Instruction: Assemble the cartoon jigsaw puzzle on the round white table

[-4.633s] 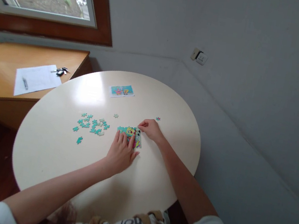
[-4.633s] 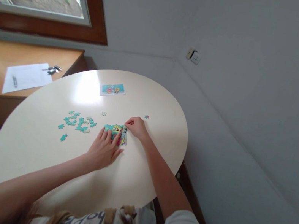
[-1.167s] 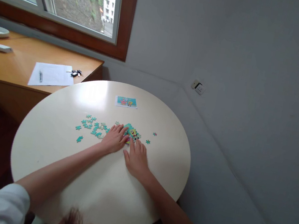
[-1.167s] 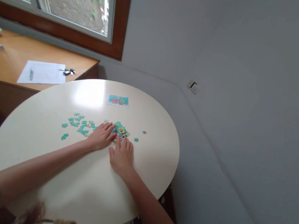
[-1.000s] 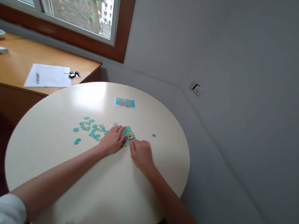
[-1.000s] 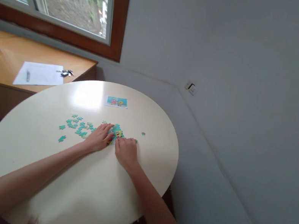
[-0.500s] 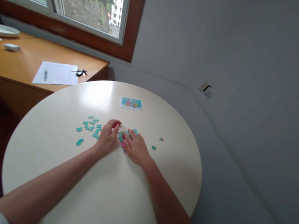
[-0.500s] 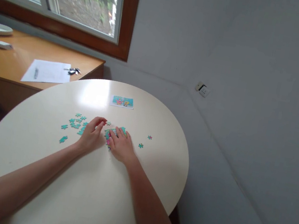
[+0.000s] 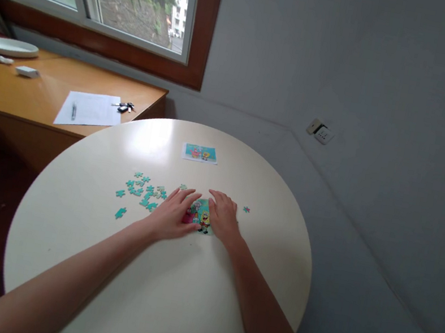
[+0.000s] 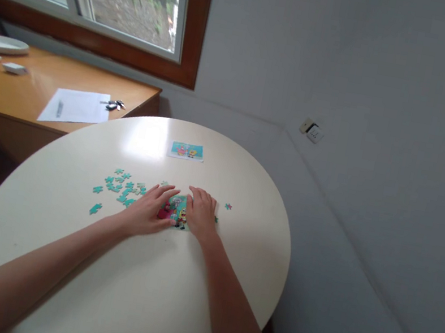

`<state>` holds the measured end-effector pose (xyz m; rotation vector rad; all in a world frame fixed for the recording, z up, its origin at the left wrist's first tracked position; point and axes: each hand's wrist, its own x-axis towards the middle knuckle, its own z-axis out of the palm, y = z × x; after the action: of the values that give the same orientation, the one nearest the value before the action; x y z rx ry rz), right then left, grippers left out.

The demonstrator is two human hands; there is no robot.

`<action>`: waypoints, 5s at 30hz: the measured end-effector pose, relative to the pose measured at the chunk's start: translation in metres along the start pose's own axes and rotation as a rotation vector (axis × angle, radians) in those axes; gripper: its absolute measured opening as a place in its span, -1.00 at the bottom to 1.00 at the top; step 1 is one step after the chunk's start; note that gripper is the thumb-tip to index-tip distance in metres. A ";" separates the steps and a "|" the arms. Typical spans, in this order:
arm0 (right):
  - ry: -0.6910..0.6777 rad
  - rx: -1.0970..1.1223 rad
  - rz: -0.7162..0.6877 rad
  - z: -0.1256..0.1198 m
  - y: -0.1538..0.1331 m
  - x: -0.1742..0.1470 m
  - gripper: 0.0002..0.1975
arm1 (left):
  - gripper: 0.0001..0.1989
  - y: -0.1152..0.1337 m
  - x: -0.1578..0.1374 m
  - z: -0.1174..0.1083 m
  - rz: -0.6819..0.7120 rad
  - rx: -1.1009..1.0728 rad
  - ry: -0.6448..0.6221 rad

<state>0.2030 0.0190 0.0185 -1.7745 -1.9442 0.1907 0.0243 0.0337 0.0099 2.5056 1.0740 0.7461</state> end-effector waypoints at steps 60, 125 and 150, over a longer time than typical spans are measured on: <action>-0.533 0.092 -0.224 -0.032 0.010 -0.005 -0.02 | -0.27 0.009 0.000 -0.026 -0.029 0.154 -0.320; -0.576 0.100 -0.154 -0.037 0.003 -0.005 -0.50 | -0.41 0.014 0.000 -0.026 -0.066 0.153 -0.309; -0.559 0.096 -0.182 -0.031 0.009 -0.005 -0.30 | -0.38 0.009 -0.001 -0.022 -0.040 0.200 -0.316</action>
<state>0.2248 0.0087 0.0398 -1.5799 -2.4118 0.7718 0.0166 0.0288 0.0316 2.6400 1.1241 0.2263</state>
